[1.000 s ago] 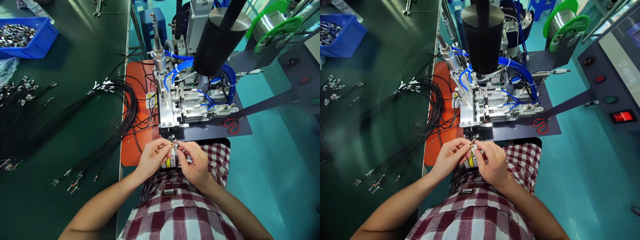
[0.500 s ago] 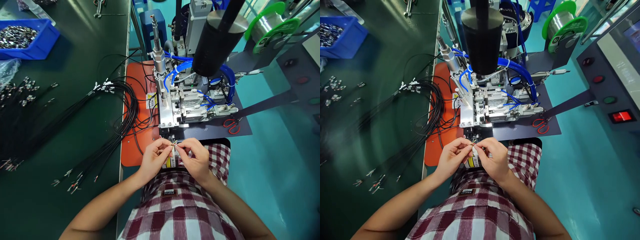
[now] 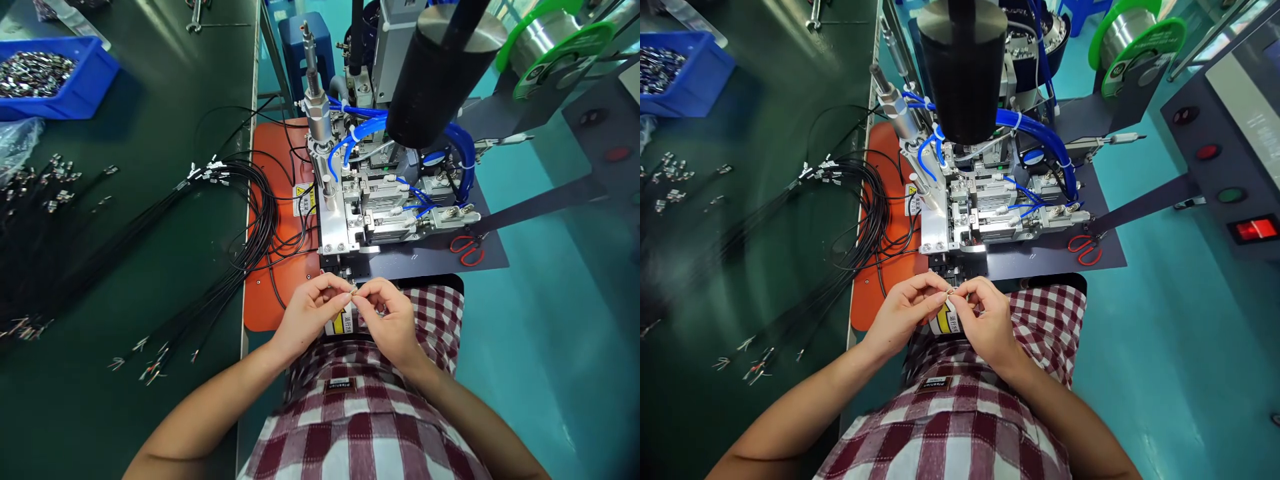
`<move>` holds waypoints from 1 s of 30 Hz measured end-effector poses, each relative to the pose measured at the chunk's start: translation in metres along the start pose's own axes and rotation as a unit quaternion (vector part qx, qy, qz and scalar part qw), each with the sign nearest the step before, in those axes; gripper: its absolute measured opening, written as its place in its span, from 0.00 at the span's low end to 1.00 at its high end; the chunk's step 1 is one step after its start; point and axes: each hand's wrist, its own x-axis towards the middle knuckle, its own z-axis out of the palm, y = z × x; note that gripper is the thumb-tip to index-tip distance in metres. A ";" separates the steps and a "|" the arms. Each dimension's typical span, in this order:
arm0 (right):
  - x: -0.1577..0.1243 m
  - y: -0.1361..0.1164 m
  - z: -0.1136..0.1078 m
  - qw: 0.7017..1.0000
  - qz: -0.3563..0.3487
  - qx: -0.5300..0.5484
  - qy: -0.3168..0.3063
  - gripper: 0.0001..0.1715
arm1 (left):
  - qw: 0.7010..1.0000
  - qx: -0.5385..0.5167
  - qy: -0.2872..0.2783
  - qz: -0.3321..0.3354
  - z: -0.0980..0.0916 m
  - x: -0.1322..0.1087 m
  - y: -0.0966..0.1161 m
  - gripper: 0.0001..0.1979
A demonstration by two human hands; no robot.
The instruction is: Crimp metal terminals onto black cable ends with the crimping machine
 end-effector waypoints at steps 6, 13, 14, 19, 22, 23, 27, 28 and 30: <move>-0.002 -0.002 -0.001 1.000 -0.021 -0.011 0.009 0.05 | 0.999 -0.011 0.036 -0.014 0.000 -0.001 -0.003 0.09; -0.003 -0.005 0.004 0.970 0.173 0.162 -0.053 0.09 | 0.997 -0.030 0.068 0.032 0.003 -0.001 -0.007 0.07; -0.003 -0.006 0.005 0.961 0.195 0.186 -0.063 0.10 | 0.996 -0.036 0.067 0.035 0.003 -0.001 -0.007 0.07; -0.001 -0.006 0.007 0.943 0.224 0.230 -0.081 0.12 | 0.996 -0.071 0.051 -0.020 0.001 -0.001 -0.008 0.09; -0.001 -0.005 0.007 0.942 0.226 0.237 -0.070 0.12 | 0.996 -0.065 0.043 -0.043 0.000 0.000 -0.009 0.10; 0.000 -0.005 0.007 0.942 0.226 0.237 -0.068 0.12 | 0.996 -0.062 0.043 -0.044 0.000 0.001 -0.009 0.10; 0.000 -0.004 0.005 0.944 0.225 0.233 -0.061 0.11 | 0.997 -0.051 0.053 -0.038 0.000 0.001 -0.009 0.10; -0.001 -0.005 0.005 0.945 0.224 0.231 -0.060 0.11 | 0.997 -0.047 0.058 -0.031 0.000 0.001 -0.009 0.10; -0.002 -0.006 0.006 0.943 0.227 0.235 -0.070 0.10 | 0.997 -0.045 0.066 -0.018 0.001 0.000 -0.009 0.10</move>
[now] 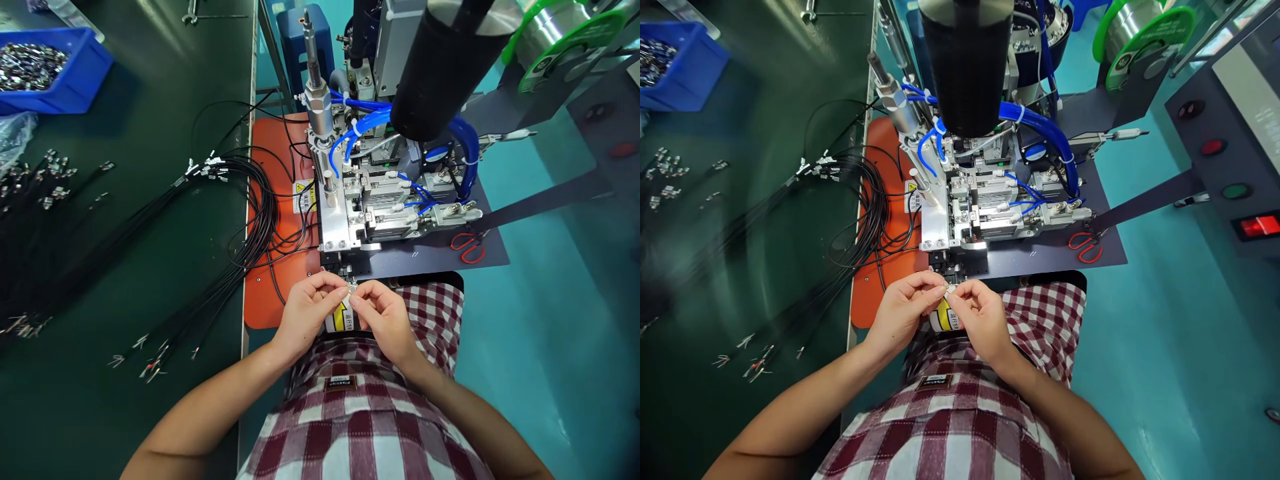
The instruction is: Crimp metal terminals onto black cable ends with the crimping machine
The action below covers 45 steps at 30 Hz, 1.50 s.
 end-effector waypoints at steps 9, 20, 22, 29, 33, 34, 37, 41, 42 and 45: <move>0.001 -0.004 -0.002 0.995 0.002 -0.100 -0.020 0.10 | 0.999 -0.013 -0.038 -0.025 -0.002 -0.003 0.001 0.13; 0.008 -0.021 -0.005 0.989 -0.059 -0.136 0.007 0.06 | 0.998 0.005 -0.053 -0.021 -0.001 -0.002 -0.001 0.12; 0.008 -0.020 -0.003 0.992 -0.049 -0.118 0.007 0.06 | 0.998 0.001 -0.053 -0.018 0.000 -0.002 0.000 0.12; 0.008 -0.017 -0.003 0.996 -0.029 -0.081 0.009 0.07 | 0.999 0.004 -0.047 -0.017 0.001 -0.002 0.001 0.11; 0.009 -0.016 -0.002 0.997 -0.019 -0.071 0.019 0.09 | 0.999 0.016 -0.042 -0.012 0.001 -0.003 0.001 0.11; 0.009 -0.015 -0.001 0.997 -0.018 -0.069 0.020 0.09 | 0.999 0.018 -0.041 -0.012 0.001 -0.003 0.001 0.11; 0.010 -0.014 -0.001 0.998 -0.018 -0.060 0.014 0.08 | 0.999 0.023 -0.038 -0.015 -0.001 -0.003 0.001 0.11; 0.009 -0.011 0.000 0.998 -0.028 -0.048 0.007 0.08 | 0.999 0.013 -0.039 -0.023 -0.001 -0.002 0.000 0.10; 0.009 -0.010 0.000 0.998 -0.030 -0.046 0.008 0.08 | 0.999 0.007 -0.040 -0.024 -0.001 -0.002 0.000 0.10; 0.008 -0.009 0.000 0.998 -0.031 -0.044 0.013 0.08 | 0.999 -0.002 -0.043 -0.030 -0.001 -0.001 -0.001 0.10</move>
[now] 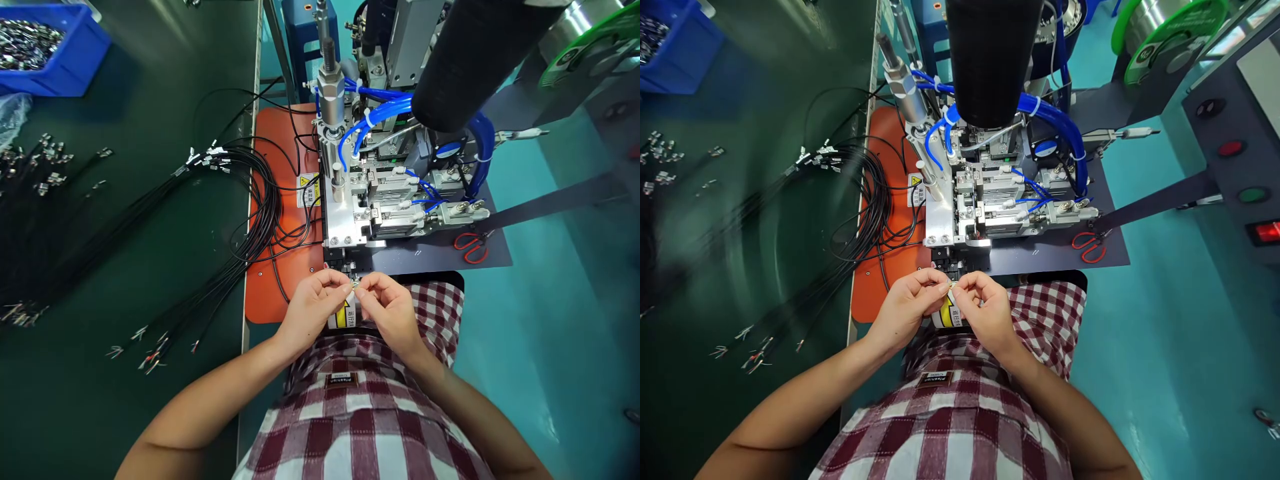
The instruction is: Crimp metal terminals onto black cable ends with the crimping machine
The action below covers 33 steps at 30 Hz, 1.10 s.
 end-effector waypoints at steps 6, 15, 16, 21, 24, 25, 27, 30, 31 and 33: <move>0.000 -0.003 -0.001 0.999 -0.013 -0.036 0.012 0.07 | 1.000 0.010 0.003 0.008 0.000 0.000 0.000 0.10; 0.000 -0.003 0.001 0.999 -0.016 -0.036 0.011 0.07 | 0.999 0.028 0.014 0.007 0.001 -0.001 0.000 0.12; 0.000 -0.001 0.001 0.999 -0.019 -0.033 0.006 0.07 | 1.000 0.025 0.014 0.006 0.001 -0.001 -0.001 0.12; -0.001 0.007 -0.001 0.999 -0.037 -0.023 -0.001 0.08 | 1.000 0.015 0.010 0.006 -0.001 -0.001 -0.003 0.12; -0.001 0.005 -0.004 0.999 -0.028 -0.035 0.002 0.08 | 1.000 0.015 0.012 0.005 -0.002 0.000 -0.003 0.12; -0.001 0.003 -0.004 0.998 -0.034 -0.050 0.007 0.07 | 1.000 0.014 0.013 0.004 -0.002 0.000 -0.003 0.12; -0.001 0.001 -0.006 0.992 -0.074 -0.100 0.025 0.06 | 1.000 0.009 0.012 0.002 -0.002 0.001 -0.003 0.12; -0.002 0.001 -0.005 0.965 -0.171 -0.192 0.049 0.03 | 1.000 0.006 0.012 -0.001 -0.002 0.002 -0.003 0.13; -0.002 0.002 -0.005 0.953 -0.202 -0.218 0.052 0.03 | 1.000 0.005 0.013 -0.003 -0.002 0.002 -0.003 0.13; -0.003 0.004 -0.005 0.929 -0.248 -0.269 0.050 0.04 | 1.000 -0.004 0.014 -0.006 -0.001 0.002 -0.002 0.13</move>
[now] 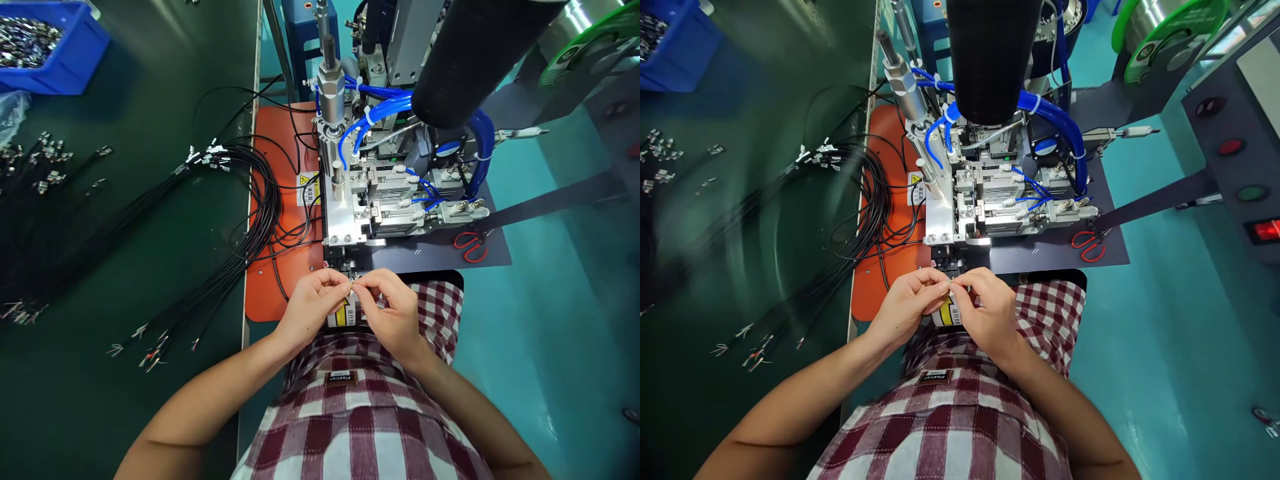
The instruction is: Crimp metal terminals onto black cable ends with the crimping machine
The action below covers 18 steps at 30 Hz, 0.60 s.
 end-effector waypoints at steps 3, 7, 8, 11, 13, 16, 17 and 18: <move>0.000 0.002 -0.001 0.997 -0.040 -0.058 -0.013 0.05 | 1.000 -0.020 -0.001 -0.001 0.002 -0.001 0.002 0.13; 0.004 0.004 -0.006 0.998 0.034 0.015 -0.051 0.09 | 1.000 -0.025 -0.004 0.001 0.003 -0.002 0.006 0.14; 0.005 0.004 -0.008 0.995 0.060 0.043 -0.065 0.10 | 1.000 -0.024 -0.002 0.000 0.003 -0.003 0.006 0.14; 0.007 0.003 -0.014 0.991 0.083 0.070 -0.084 0.13 | 1.000 -0.023 0.003 -0.004 0.003 -0.002 0.006 0.14; 0.007 0.001 -0.016 0.995 0.057 0.032 -0.080 0.11 | 1.000 -0.023 0.002 -0.004 0.003 -0.002 0.006 0.14; 0.007 -0.001 -0.017 0.995 0.002 -0.051 -0.091 0.08 | 1.000 -0.021 -0.002 -0.006 0.003 -0.001 0.005 0.14; 0.007 -0.001 -0.017 0.992 -0.016 -0.072 -0.098 0.08 | 1.000 -0.020 -0.003 -0.007 0.003 -0.001 0.005 0.15; 0.008 -0.001 -0.016 0.990 -0.033 -0.088 -0.104 0.08 | 1.000 -0.019 -0.004 -0.009 0.002 -0.001 0.005 0.15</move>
